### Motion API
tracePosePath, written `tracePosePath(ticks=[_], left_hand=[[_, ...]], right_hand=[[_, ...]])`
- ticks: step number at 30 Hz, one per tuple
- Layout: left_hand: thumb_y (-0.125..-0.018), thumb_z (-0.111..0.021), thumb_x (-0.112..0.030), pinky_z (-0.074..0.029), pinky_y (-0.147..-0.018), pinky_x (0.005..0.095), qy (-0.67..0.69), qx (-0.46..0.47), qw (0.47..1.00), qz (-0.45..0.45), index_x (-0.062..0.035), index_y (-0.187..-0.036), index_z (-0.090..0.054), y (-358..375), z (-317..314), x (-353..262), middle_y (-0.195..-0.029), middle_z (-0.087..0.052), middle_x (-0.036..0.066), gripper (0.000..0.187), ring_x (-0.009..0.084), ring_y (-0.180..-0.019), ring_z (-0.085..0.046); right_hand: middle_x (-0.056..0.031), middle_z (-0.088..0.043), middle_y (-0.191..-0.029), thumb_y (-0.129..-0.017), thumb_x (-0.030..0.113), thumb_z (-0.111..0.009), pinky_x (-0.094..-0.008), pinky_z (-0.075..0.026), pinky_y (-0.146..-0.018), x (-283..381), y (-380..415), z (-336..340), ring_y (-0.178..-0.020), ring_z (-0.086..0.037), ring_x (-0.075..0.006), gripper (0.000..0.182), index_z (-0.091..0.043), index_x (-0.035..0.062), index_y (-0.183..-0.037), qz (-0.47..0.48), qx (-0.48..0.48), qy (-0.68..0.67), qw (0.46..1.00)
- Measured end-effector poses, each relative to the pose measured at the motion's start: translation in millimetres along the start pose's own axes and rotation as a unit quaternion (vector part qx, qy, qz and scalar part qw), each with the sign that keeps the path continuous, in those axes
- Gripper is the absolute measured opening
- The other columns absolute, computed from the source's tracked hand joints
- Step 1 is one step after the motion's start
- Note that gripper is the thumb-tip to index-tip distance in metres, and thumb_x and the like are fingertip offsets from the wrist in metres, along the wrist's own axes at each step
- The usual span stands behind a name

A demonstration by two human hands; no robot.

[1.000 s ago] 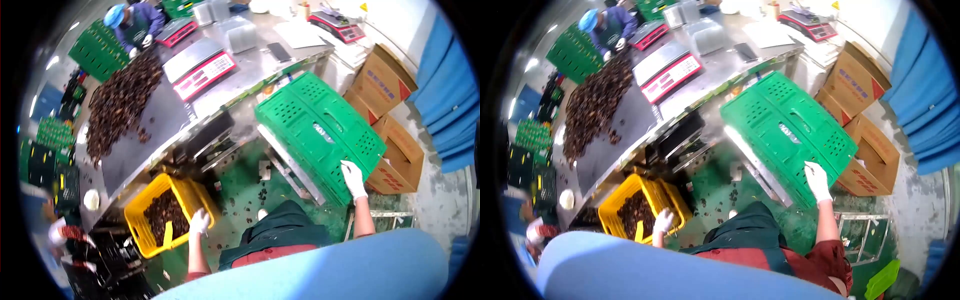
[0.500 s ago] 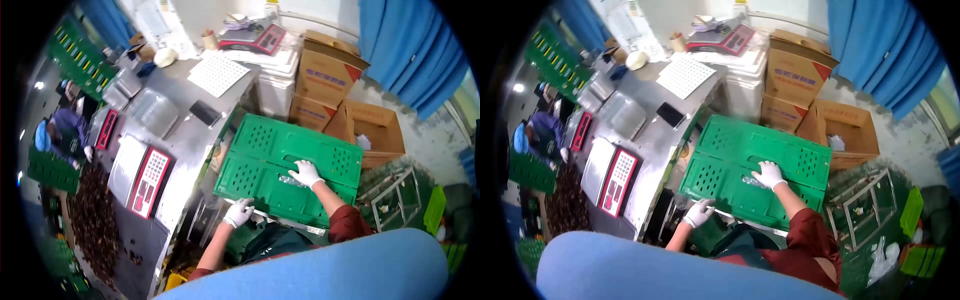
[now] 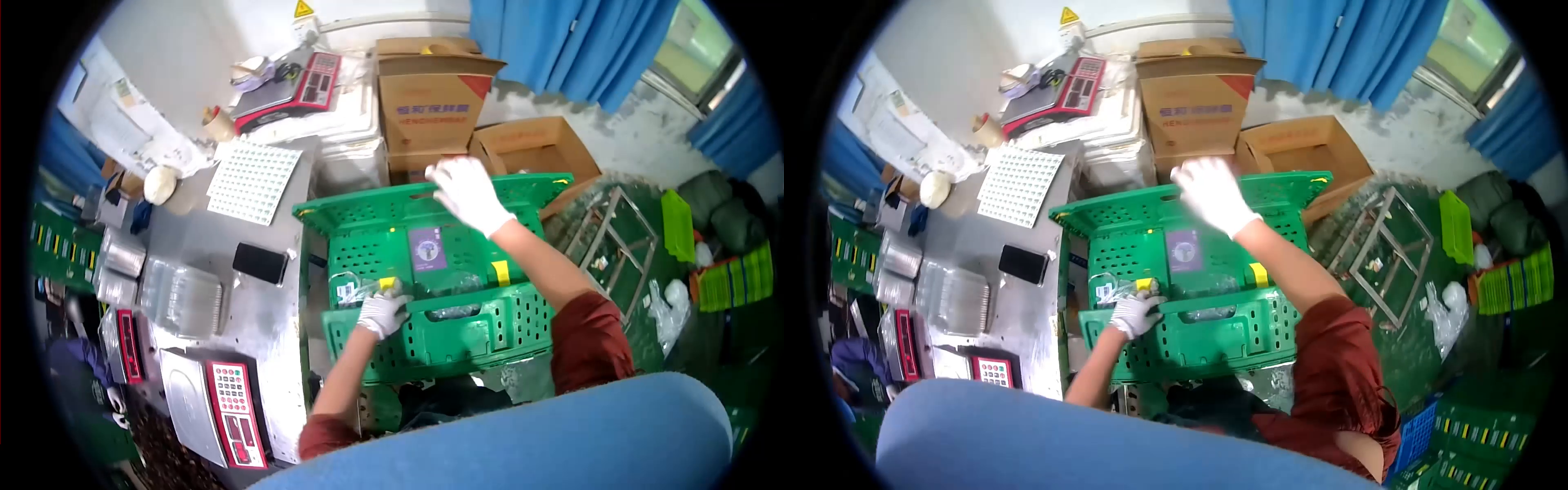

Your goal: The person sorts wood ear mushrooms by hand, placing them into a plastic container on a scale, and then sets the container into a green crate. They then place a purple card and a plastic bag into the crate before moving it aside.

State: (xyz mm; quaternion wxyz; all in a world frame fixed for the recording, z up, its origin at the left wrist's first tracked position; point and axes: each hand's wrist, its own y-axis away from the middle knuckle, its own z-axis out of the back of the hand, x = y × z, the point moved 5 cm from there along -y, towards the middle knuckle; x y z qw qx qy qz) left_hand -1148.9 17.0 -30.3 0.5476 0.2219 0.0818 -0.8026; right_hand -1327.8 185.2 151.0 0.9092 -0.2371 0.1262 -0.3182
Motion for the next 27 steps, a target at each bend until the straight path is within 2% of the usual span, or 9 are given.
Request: tracePosePath(ticks=[3, 6, 8, 10, 13, 16, 19, 21, 27], left_hand=[[-0.081, -0.073, -0.021, -0.053, -0.083, 0.0416, 0.137, 0.069, 0.981, -0.118, -0.0185, -0.123, -0.062, 34, 64, -36, -0.109, -0.064, 0.014, 0.044, 0.0337, -0.096, -0.064], [-0.084, -0.074, -0.018, -0.05, -0.086, 0.0329, 0.293, 0.274, 0.894, -0.199, -0.0138, -0.126, -0.062, 69, 72, -75, -0.106, -0.064, 0.01, 0.044, 0.0259, -0.094, -0.063], [-0.087, -0.072, -0.019, -0.049, -0.086, 0.0314, 0.354, 0.479, 0.793, -0.127, -0.0107, -0.119, -0.065, 92, 52, -96, -0.101, -0.065, 0.008, 0.034, 0.0242, -0.092, -0.063], [-0.09, -0.068, -0.019, -0.049, -0.083, 0.0305, 0.422, 0.444, 0.786, -0.087, -0.0086, -0.11, -0.068, 75, 24, -87, -0.094, -0.065, 0.009, 0.023, 0.0236, -0.09, -0.063], [-0.084, -0.065, -0.021, -0.048, -0.084, 0.0401, 0.092, 0.181, 0.942, -0.266, -0.0079, -0.098, -0.066, 37, -4, -69, -0.103, -0.064, 0.011, 0.019, 0.0296, -0.099, -0.06], [-0.079, -0.063, -0.031, -0.039, -0.099, 0.0443, -0.166, 0.168, 0.914, -0.33, -0.0139, -0.107, -0.062, 34, -45, -63, -0.112, -0.059, 0.008, 0.033, 0.0285, -0.111, -0.053], [-0.078, -0.064, -0.033, -0.036, -0.101, 0.052, -0.064, -0.008, 0.921, -0.383, -0.0139, -0.099, -0.062, 28, -113, -25, -0.099, -0.06, 0.009, 0.028, 0.0297, -0.103, -0.054], [-0.078, -0.064, -0.033, -0.038, -0.098, 0.0514, -0.129, 0.098, 0.913, -0.375, -0.0132, -0.098, -0.063, 18, -61, -48, -0.093, -0.062, 0.009, 0.028, 0.0296, -0.099, -0.056], [-0.077, -0.065, -0.033, -0.04, -0.094, 0.0488, -0.189, 0.12, 0.953, -0.206, -0.0127, -0.098, -0.064, 19, 9, -13, -0.086, -0.063, 0.008, 0.03, 0.028, -0.089, -0.059]], right_hand=[[-0.0093, -0.059, -0.088, -0.085, 0.026, -0.057, -0.0397, -0.045, -0.078, 19, 74, -3, -0.088, -0.058, -0.0264, 0.019, -0.063, 0.011, -0.095, 0.025, 0.085, -0.014, 0.996], [-0.0144, -0.067, -0.09, -0.081, 0.034, -0.062, -0.0457, -0.053, -0.076, 5, 172, -49, -0.085, -0.066, -0.0327, 0.029, -0.066, 0.0095, -0.097, -0.206, 0.422, -0.137, 0.872], [-0.0189, -0.068, -0.092, -0.08, 0.032, -0.06, -0.0471, -0.052, -0.078, -2, 242, -91, -0.087, -0.066, -0.0368, 0.03, -0.066, 0.0072, -0.097, -0.265, 0.463, -0.139, 0.834], [-0.022, -0.067, -0.094, -0.076, 0.031, -0.062, -0.0471, -0.052, -0.079, 8, 268, -101, -0.089, -0.066, -0.039, 0.034, -0.065, 0.0037, -0.097, -0.338, 0.459, -0.162, 0.805], [-0.0241, -0.067, -0.089, -0.073, 0.034, -0.064, -0.0452, -0.054, -0.074, 31, 259, -100, -0.085, -0.067, -0.0375, 0.043, -0.063, -0.0009, -0.098, -0.398, 0.417, -0.154, 0.802], [-0.0192, -0.068, -0.078, -0.066, 0.036, -0.067, -0.0462, -0.054, -0.064, 51, 253, -101, -0.072, -0.068, -0.0344, 0.037, -0.068, 0.0031, -0.082, -0.314, 0.378, -0.146, 0.858], [-0.0179, -0.066, -0.07, -0.065, 0.02, -0.066, -0.0442, -0.052, -0.053, 51, 269, -134, -0.063, -0.067, -0.0319, 0.025, -0.066, 0.0019, -0.082, -0.369, 0.31, -0.031, 0.876], [-0.0217, -0.061, -0.063, -0.065, 0.009, -0.062, -0.0456, -0.046, -0.043, 60, 270, -158, -0.052, -0.062, -0.0311, 0.031, -0.056, -0.0045, -0.092, -0.406, 0.248, 0.054, 0.878], [-0.0255, -0.063, -0.083, -0.075, 0.014, -0.053, -0.0419, -0.053, -0.07, 21, 242, -40, -0.073, -0.064, -0.0349, 0.035, -0.054, -0.0088, -0.102, -0.492, 0.223, -0.244, 0.805]])
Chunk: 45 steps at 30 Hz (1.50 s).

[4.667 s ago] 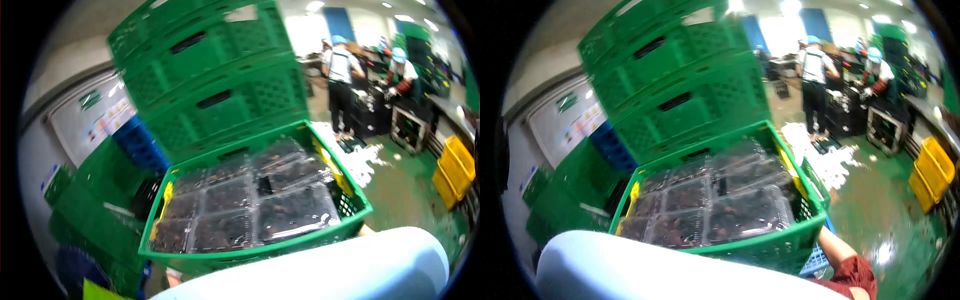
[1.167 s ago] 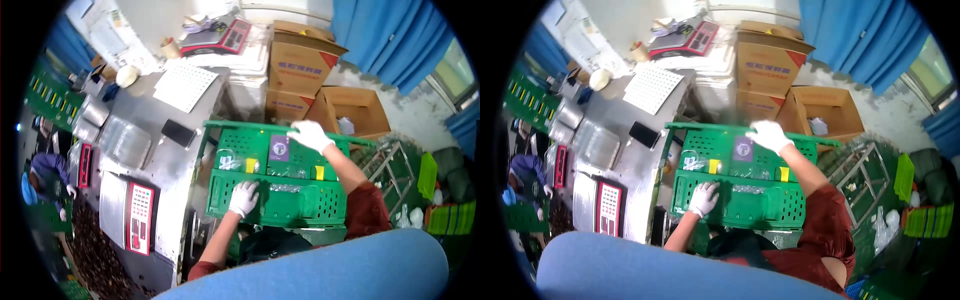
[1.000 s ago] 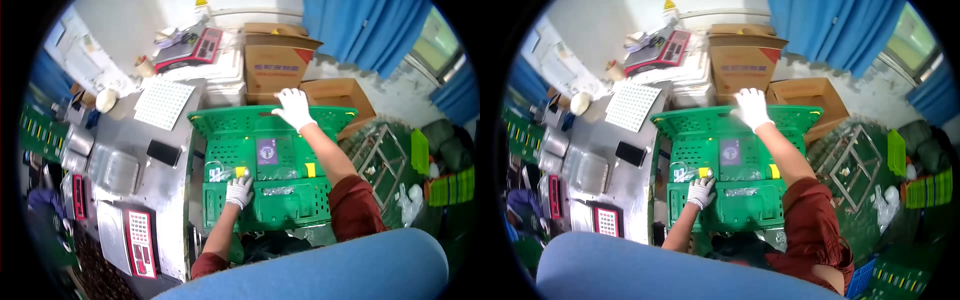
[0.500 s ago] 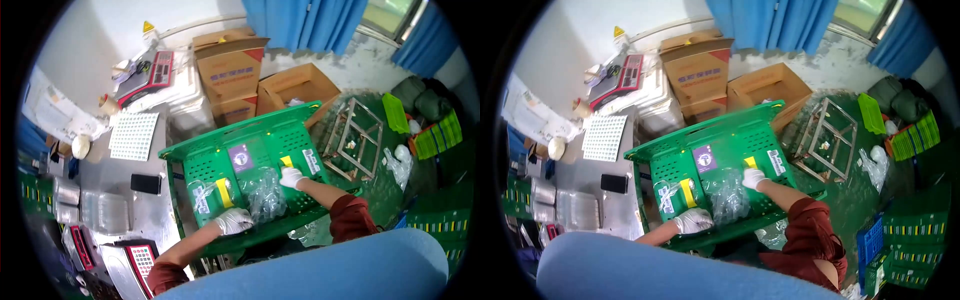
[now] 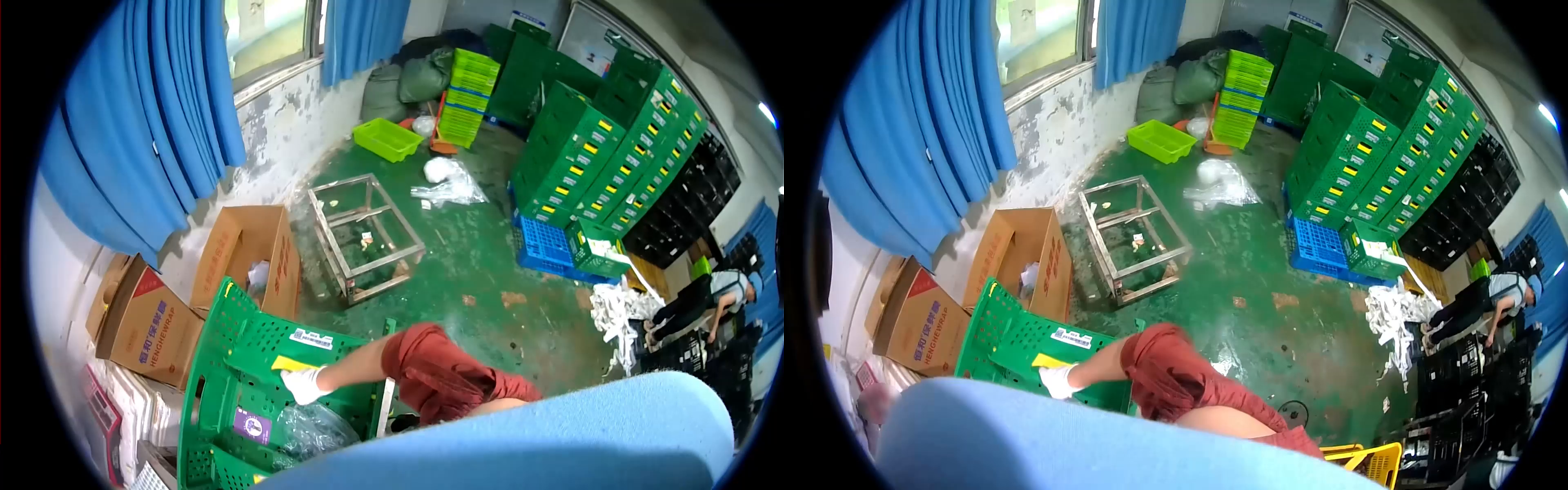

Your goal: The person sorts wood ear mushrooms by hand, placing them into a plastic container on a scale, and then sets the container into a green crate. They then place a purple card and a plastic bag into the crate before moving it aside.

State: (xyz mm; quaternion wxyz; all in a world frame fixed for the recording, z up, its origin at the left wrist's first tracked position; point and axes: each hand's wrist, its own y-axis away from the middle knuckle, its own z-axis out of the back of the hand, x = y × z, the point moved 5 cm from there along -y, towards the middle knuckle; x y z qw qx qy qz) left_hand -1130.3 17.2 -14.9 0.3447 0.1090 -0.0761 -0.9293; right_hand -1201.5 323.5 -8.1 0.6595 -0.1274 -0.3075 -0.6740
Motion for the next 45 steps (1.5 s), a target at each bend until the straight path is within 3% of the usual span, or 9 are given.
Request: tracePosePath(ticks=[7, 11, 14, 17, 22, 25, 29, 35, 45], left_hand=[[-0.074, -0.067, -0.033, -0.043, -0.089, 0.0459, -0.019, 0.086, 0.959, 0.268, -0.0121, -0.098, -0.065, 156, 16, 55, -0.078, -0.064, 0.007, 0.032, 0.0262, -0.077, -0.063], [-0.077, -0.065, -0.022, -0.048, -0.072, 0.0425, -0.023, -0.054, 0.977, 0.206, -0.0123, -0.095, -0.065, 114, 91, 6, -0.07, -0.063, 0.008, 0.02, 0.0278, -0.068, -0.063], [-0.076, -0.069, -0.018, -0.046, -0.07, 0.0425, -0.018, -0.159, 0.96, 0.229, -0.01, -0.098, -0.063, 116, 116, -9, -0.08, -0.061, 0.009, 0.024, 0.0296, -0.076, -0.059], [-0.072, -0.071, -0.013, -0.045, -0.074, 0.0422, -0.011, -0.23, 0.937, 0.262, -0.0103, -0.105, -0.061, 135, 128, -25, -0.096, -0.058, 0.011, 0.034, 0.0311, -0.087, -0.056], [-0.072, -0.072, -0.014, -0.042, -0.09, 0.0453, 0.002, -0.217, 0.913, 0.346, -0.0084, -0.11, -0.061, 143, 117, -44, -0.111, -0.055, 0.014, 0.041, 0.0334, -0.104, -0.053], [-0.075, -0.071, -0.019, -0.043, -0.09, 0.0448, -0.028, -0.182, 0.917, 0.354, -0.0103, -0.11, -0.062, 144, 99, -44, -0.114, -0.057, 0.012, 0.037, 0.03, -0.105, -0.054], [-0.077, -0.07, -0.021, -0.043, -0.087, 0.0428, -0.029, -0.191, 0.909, 0.369, -0.0114, -0.108, -0.063, 145, 94, -39, -0.112, -0.059, 0.009, 0.034, 0.0267, -0.103, -0.056], [-0.077, -0.07, -0.023, -0.042, -0.086, 0.0416, -0.025, -0.195, 0.905, 0.378, -0.0121, -0.107, -0.064, 145, 94, -36, -0.11, -0.06, 0.007, 0.032, 0.0253, -0.1, -0.056], [-0.072, -0.072, -0.02, -0.046, -0.082, 0.0421, -0.043, -0.21, 0.906, 0.365, -0.01, -0.099, -0.064, 141, 99, -37, -0.101, -0.061, 0.007, 0.031, 0.025, -0.092, -0.059]], right_hand=[[-0.0222, -0.064, -0.095, -0.084, 0.031, -0.062, -0.0473, -0.052, -0.075, -39, 35, 197, -0.087, -0.064, -0.0402, 0.034, -0.061, 0.0024, -0.102, -0.07, -0.163, 0.162, 0.971], [-0.0168, -0.055, -0.118, -0.077, 0.022, -0.062, -0.0448, -0.04, -0.095, 3, 19, 162, -0.11, -0.051, -0.033, 0.05, -0.053, 0.0024, -0.121, 0.259, -0.305, 0.407, 0.821], [-0.0197, -0.043, -0.136, -0.068, 0.039, -0.074, -0.0484, -0.034, -0.103, 35, 17, 89, -0.121, -0.043, -0.0391, 0.088, -0.037, 0.0051, -0.14, 0.312, -0.016, 0.251, 0.916], [-0.0242, -0.023, -0.152, -0.061, 0.055, -0.08, -0.067, -0.025, -0.105, 46, 32, 6, -0.137, -0.025, -0.0481, 0.118, -0.019, 0.0078, -0.151, 0.346, 0.195, 0.358, 0.845], [-0.0179, -0.008, -0.159, -0.057, 0.061, -0.08, -0.0721, -0.013, -0.107, 97, 32, -90, -0.143, -0.009, -0.0463, 0.129, -0.01, 0.0127, -0.154, 0.485, 0.25, 0.398, 0.737], [-0.0181, -0.028, -0.152, -0.064, 0.049, -0.079, -0.0659, -0.029, -0.105, 111, 23, -125, -0.137, -0.029, -0.044, 0.099, -0.034, 0.0184, -0.146, 0.511, 0.296, 0.356, 0.724], [-0.0117, -0.055, -0.116, -0.075, 0.038, -0.07, -0.0432, -0.047, -0.09, 125, -28, -130, -0.104, -0.055, -0.0313, 0.047, -0.057, 0.0172, -0.116, 0.437, 0.229, 0.186, 0.85], [-0.0191, -0.041, -0.138, -0.052, 0.06, -0.081, -0.0532, -0.029, -0.108, 124, -124, -102, -0.126, -0.039, -0.037, 0.106, -0.044, 0.0021, -0.133, 0.253, 0.067, 0.303, 0.916], [-0.022, -0.06, -0.116, -0.06, 0.046, -0.082, -0.0397, -0.054, -0.084, 114, -147, -124, -0.099, -0.063, -0.0349, 0.082, -0.055, -0.0005, -0.123, 0.172, 0.159, 0.254, 0.939]])
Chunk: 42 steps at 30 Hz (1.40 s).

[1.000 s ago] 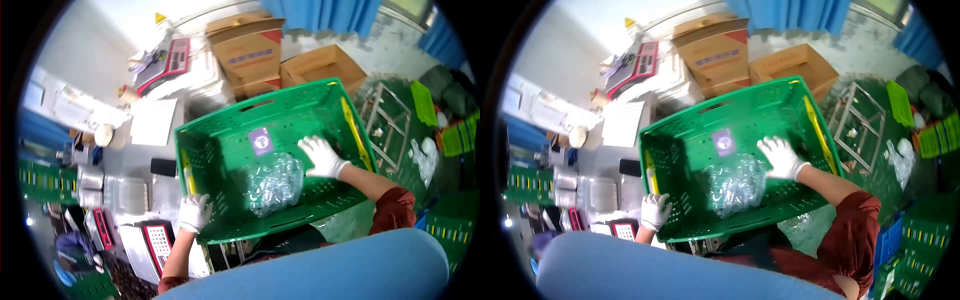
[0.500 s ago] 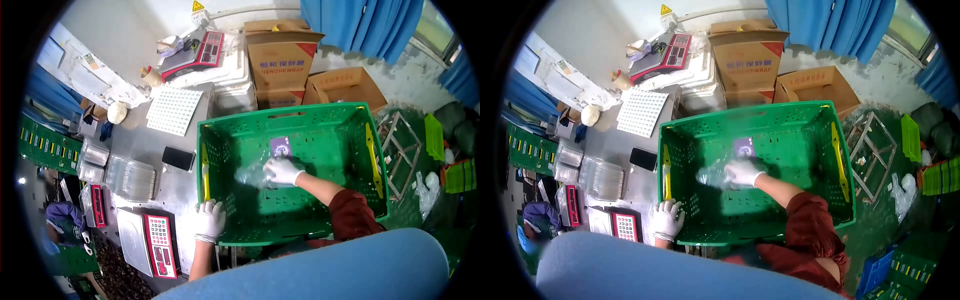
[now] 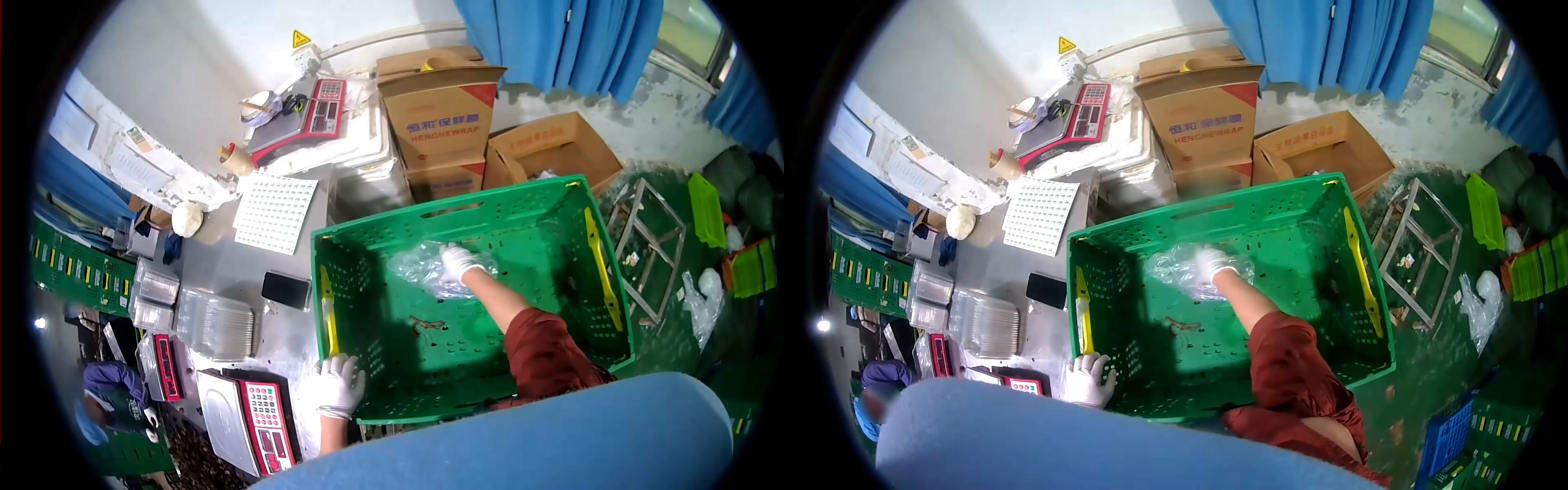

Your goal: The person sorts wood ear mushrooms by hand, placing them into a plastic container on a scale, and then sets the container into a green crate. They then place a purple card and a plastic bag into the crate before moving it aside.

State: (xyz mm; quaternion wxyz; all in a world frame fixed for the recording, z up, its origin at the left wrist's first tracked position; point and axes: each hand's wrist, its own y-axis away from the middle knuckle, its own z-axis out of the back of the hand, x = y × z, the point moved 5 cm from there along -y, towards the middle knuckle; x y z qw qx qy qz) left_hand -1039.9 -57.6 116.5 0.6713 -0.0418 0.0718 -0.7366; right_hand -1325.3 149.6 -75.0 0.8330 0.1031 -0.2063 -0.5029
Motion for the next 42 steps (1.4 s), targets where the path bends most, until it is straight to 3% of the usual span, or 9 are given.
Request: tracePosePath(ticks=[8, 12, 17, 19, 20, 23, 27, 31, 42], left_hand=[[-0.072, -0.071, -0.02, -0.043, -0.086, 0.0422, 0.035, -0.001, 0.999, 0.005, -0.0091, -0.098, -0.065, 9, -15, 9, -0.101, -0.06, 0.007, 0.029, 0.0259, -0.094, -0.056], [-0.072, -0.071, -0.02, -0.042, -0.085, 0.0433, 0.018, 0.031, 0.999, -0.011, -0.0084, -0.097, -0.065, -2, 3, 1, -0.097, -0.059, 0.008, 0.028, 0.0263, -0.093, -0.055], [-0.069, -0.071, -0.022, -0.042, -0.084, 0.0435, 0.008, 0.013, 1.0, -0.018, -0.0086, -0.093, -0.064, 1, -4, 4, -0.093, -0.057, 0.008, 0.028, 0.0266, -0.091, -0.055], [-0.07, -0.071, -0.021, -0.042, -0.084, 0.0438, -0.002, 0.013, 1.0, -0.017, -0.0089, -0.093, -0.064, 2, -7, 7, -0.094, -0.057, 0.008, 0.027, 0.0268, -0.091, -0.055], [-0.07, -0.071, -0.021, -0.042, -0.084, 0.0442, -0.009, 0.01, 1.0, -0.012, -0.009, -0.093, -0.063, 1, -11, 7, -0.094, -0.057, 0.008, 0.027, 0.027, -0.091, -0.055], [-0.071, -0.07, -0.023, -0.042, -0.086, 0.0456, -0.026, 0.031, 0.999, -0.007, -0.0089, -0.095, -0.064, 7, -18, 11, -0.098, -0.059, 0.009, 0.028, 0.028, -0.095, -0.054], [-0.072, -0.071, -0.022, -0.041, -0.088, 0.0464, -0.013, 0.025, 0.999, 0.02, -0.0085, -0.098, -0.065, 1, -7, 2, -0.097, -0.058, 0.008, 0.03, 0.0279, -0.097, -0.055], [-0.072, -0.071, -0.02, -0.043, -0.086, 0.0431, -0.016, 0.004, 1.0, 0.019, -0.0084, -0.094, -0.065, -1, -4, 1, -0.095, -0.061, 0.007, 0.026, 0.0258, -0.092, -0.057], [-0.073, -0.069, -0.019, -0.045, -0.084, 0.041, -0.003, -0.002, 1.0, 0.029, -0.0065, -0.091, -0.065, -4, 3, 0, -0.092, -0.061, 0.008, 0.023, 0.025, -0.089, -0.059]], right_hand=[[-0.0145, -0.069, -0.085, -0.077, 0.029, -0.059, -0.0456, -0.054, -0.073, 23, 59, -25, -0.077, -0.068, -0.0307, 0.023, -0.069, 0.0102, -0.086, 0.18, 0.052, 0.012, 0.982], [-0.01, -0.061, -0.066, -0.071, 0.028, -0.06, -0.0415, -0.048, -0.064, 33, 124, 100, -0.062, -0.061, -0.0312, 0.014, -0.063, 0.0145, -0.07, 0.319, -0.406, -0.072, 0.854], [-0.0085, -0.057, -0.056, -0.06, 0.024, -0.066, -0.0386, -0.046, -0.054, -35, 166, 303, -0.055, -0.059, -0.0278, 0.012, -0.06, 0.0138, -0.054, 0.103, -0.526, 0.056, 0.842], [-0.0107, -0.061, -0.067, -0.061, 0.024, -0.066, -0.0427, -0.048, -0.063, -116, 146, 331, -0.066, -0.062, -0.031, 0.016, -0.064, 0.0109, -0.07, 0.01, -0.587, 0.001, 0.81], [-0.0184, -0.063, -0.105, -0.061, 0.034, -0.072, -0.0491, -0.045, -0.09, -154, 142, 326, -0.102, -0.059, -0.035, 0.06, -0.062, 0.0073, -0.114, -0.018, -0.635, 0.034, 0.772], [-0.0251, -0.03, -0.148, -0.056, 0.063, -0.08, -0.0646, -0.02, -0.108, -260, 93, 300, -0.137, -0.027, -0.0438, 0.128, -0.016, 0.0015, -0.149, -0.366, -0.368, 0.057, 0.853], [-0.0177, -0.054, -0.125, -0.074, 0.03, -0.071, -0.047, -0.041, -0.095, -167, 81, 300, -0.113, -0.051, -0.0354, 0.058, -0.052, 0.0063, -0.124, 0.016, -0.529, -0.002, 0.849], [-0.0113, -0.063, -0.086, -0.079, 0.021, -0.06, -0.0437, -0.049, -0.078, -6, 85, 179, -0.088, -0.06, -0.0311, 0.017, -0.068, 0.0124, -0.092, 0.348, -0.193, -0.081, 0.914], [-0.0177, -0.063, -0.105, -0.063, 0.034, -0.083, -0.043, -0.052, -0.083, 11, 22, -3, -0.099, -0.063, -0.0351, 0.059, -0.061, 0.004, -0.109, 0.097, 0.053, -0.001, 0.994]])
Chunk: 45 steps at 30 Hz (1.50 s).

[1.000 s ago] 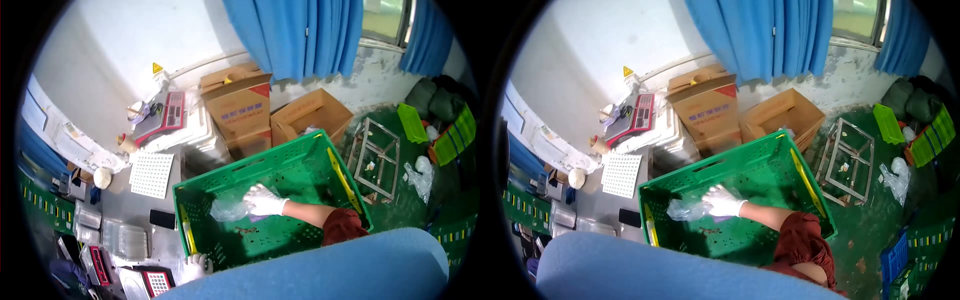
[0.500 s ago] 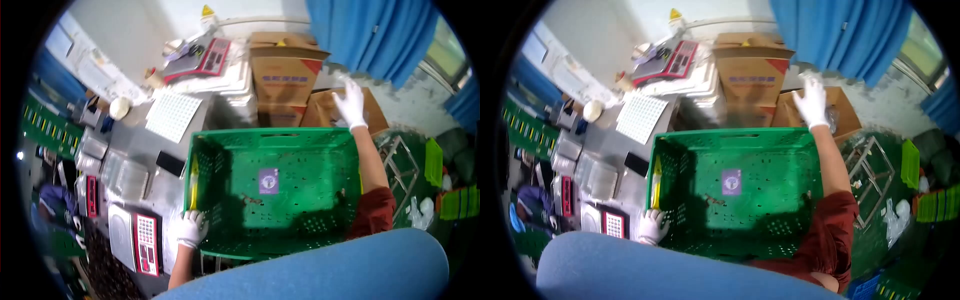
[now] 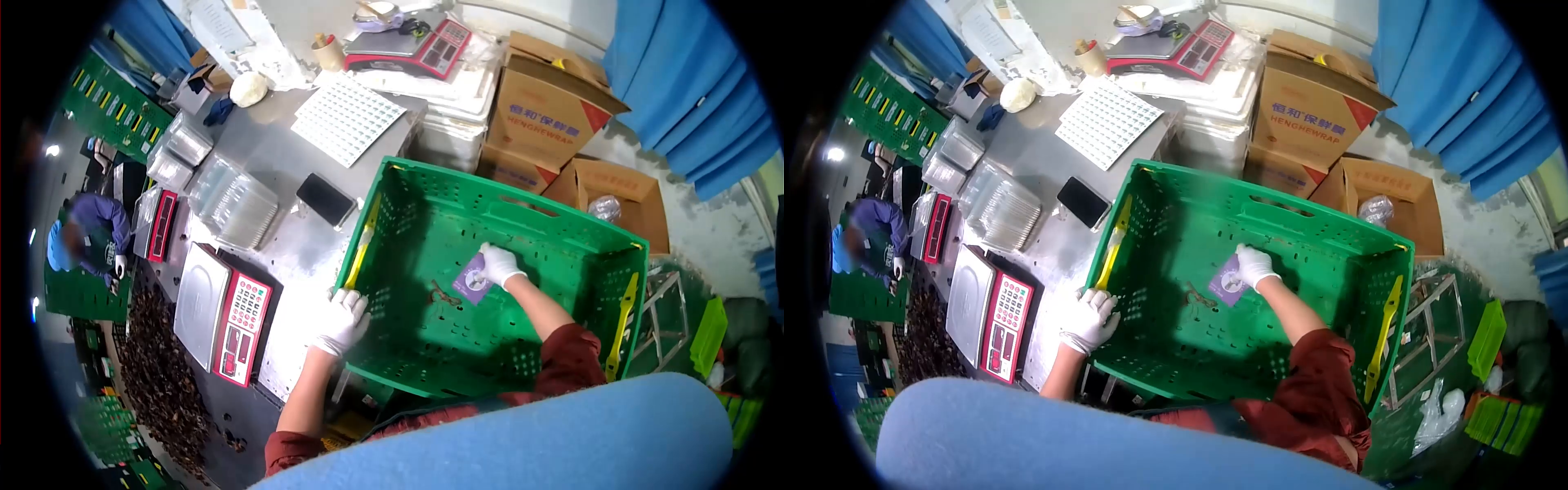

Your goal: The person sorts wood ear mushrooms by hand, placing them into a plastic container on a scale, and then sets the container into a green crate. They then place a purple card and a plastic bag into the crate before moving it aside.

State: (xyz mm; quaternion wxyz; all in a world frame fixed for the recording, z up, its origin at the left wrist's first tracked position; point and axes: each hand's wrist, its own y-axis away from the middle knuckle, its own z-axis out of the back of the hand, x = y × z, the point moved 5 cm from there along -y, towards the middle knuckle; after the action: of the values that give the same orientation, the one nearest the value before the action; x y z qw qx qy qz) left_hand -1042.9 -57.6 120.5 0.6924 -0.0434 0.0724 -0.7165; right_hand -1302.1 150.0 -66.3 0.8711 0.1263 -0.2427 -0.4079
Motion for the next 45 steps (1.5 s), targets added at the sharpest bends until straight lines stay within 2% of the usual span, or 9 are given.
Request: tracePosePath(ticks=[7, 10, 12, 14, 22, 27, 32, 36, 45], left_hand=[[-0.072, -0.07, -0.02, -0.045, -0.082, 0.038, -0.027, 0.005, 1.0, 0.005, -0.0066, -0.09, -0.067, 2, -1, 0, -0.087, -0.061, 0.006, 0.023, 0.0229, -0.085, -0.059], [-0.071, -0.07, -0.02, -0.045, -0.081, 0.0376, -0.025, -0.006, 1.0, 0.002, -0.0064, -0.09, -0.067, 0, -1, 1, -0.086, -0.061, 0.006, 0.023, 0.023, -0.085, -0.059], [-0.071, -0.071, -0.02, -0.045, -0.08, 0.0375, -0.031, 0.004, 0.999, 0.004, -0.0065, -0.09, -0.067, 0, -2, 0, -0.086, -0.06, 0.006, 0.023, 0.023, -0.085, -0.058], [-0.071, -0.068, -0.018, -0.045, -0.077, 0.0392, -0.027, 0.004, 1.0, 0.003, -0.0072, -0.087, -0.065, 0, -2, 2, -0.081, -0.058, 0.006, 0.019, 0.0235, -0.081, -0.057], [-0.072, -0.069, -0.023, -0.046, -0.077, 0.0378, -0.045, 0.034, 0.998, -0.001, -0.0085, -0.087, -0.066, 1, -4, 0, -0.081, -0.06, 0.005, 0.02, 0.0225, -0.081, -0.059], [-0.073, -0.069, -0.023, -0.046, -0.078, 0.0379, -0.059, 0.053, 0.997, 0.001, -0.0091, -0.084, -0.066, 2, -5, 2, -0.08, -0.06, 0.005, 0.019, 0.0225, -0.08, -0.059], [-0.073, -0.067, -0.023, -0.044, -0.077, 0.0383, -0.053, 0.057, 0.997, 0.004, -0.0109, -0.079, -0.063, 5, -14, 6, -0.079, -0.056, 0.004, 0.014, 0.022, -0.083, -0.056], [-0.073, -0.064, -0.024, -0.043, -0.075, 0.0377, -0.056, 0.04, 0.998, 0.004, -0.0123, -0.075, -0.06, 6, -13, 6, -0.078, -0.054, 0.004, 0.012, 0.022, -0.082, -0.054], [-0.075, -0.062, -0.025, -0.043, -0.084, 0.0421, -0.035, 0.035, 0.999, -0.005, -0.01, -0.077, -0.06, 9, -22, 8, -0.08, -0.054, 0.007, 0.015, 0.0249, -0.086, -0.054]], right_hand=[[-0.007, -0.071, -0.091, -0.081, 0.023, -0.076, -0.0278, -0.053, -0.069, 38, 34, 24, -0.077, -0.066, -0.0134, 0.032, -0.069, -0.0006, -0.102, 0.056, 0.234, -0.293, 0.925], [-0.013, -0.07, -0.09, -0.077, 0.021, -0.074, -0.0336, -0.054, -0.071, 87, 43, 11, -0.081, -0.066, -0.0218, 0.027, -0.07, 0.003, -0.097, 0.173, 0.19, -0.18, 0.95], [-0.0186, -0.062, -0.102, -0.075, 0.016, -0.069, -0.0401, -0.055, -0.073, 105, 42, -31, -0.089, -0.062, -0.0306, 0.023, -0.067, 0.0053, -0.095, 0.253, -0.04, -0.105, 0.961], [-0.0231, -0.053, -0.112, -0.076, 0.013, -0.065, -0.0427, -0.055, -0.071, 124, 50, -58, -0.093, -0.059, -0.0359, 0.026, -0.062, 0.0059, -0.101, 0.173, -0.099, 0.036, 0.979], [-0.0224, -0.067, -0.096, -0.074, 0.019, -0.069, -0.042, -0.053, -0.081, 115, 56, -72, -0.092, -0.065, -0.0361, 0.049, -0.057, 0.0061, -0.119, 0.157, 0.076, -0.177, 0.969], [-0.0078, -0.069, -0.089, -0.075, 0.002, -0.073, -0.0291, -0.055, -0.072, 54, 87, 95, -0.081, -0.066, -0.0148, 0.025, -0.066, 0.0002, -0.099, 0.098, 0.079, -0.46, 0.879], [-0.008, -0.066, -0.097, -0.076, 0.012, -0.075, -0.0283, -0.054, -0.068, -118, 122, 268, -0.082, -0.063, -0.0155, 0.035, -0.062, 0.0007, -0.106, 0.011, -0.407, -0.53, 0.743], [-0.0286, -0.052, -0.129, -0.066, 0.039, -0.082, -0.0402, -0.042, -0.101, -274, 114, 313, -0.115, -0.055, -0.04, 0.089, -0.045, -0.0025, -0.135, -0.254, -0.546, -0.088, 0.794], [-0.0079, -0.07, -0.092, -0.086, 0.02, -0.068, -0.0264, -0.049, -0.075, -136, -24, 363, -0.08, -0.062, -0.014, 0.031, -0.066, 0.0003, -0.109, 0.081, -0.447, -0.273, 0.848]])
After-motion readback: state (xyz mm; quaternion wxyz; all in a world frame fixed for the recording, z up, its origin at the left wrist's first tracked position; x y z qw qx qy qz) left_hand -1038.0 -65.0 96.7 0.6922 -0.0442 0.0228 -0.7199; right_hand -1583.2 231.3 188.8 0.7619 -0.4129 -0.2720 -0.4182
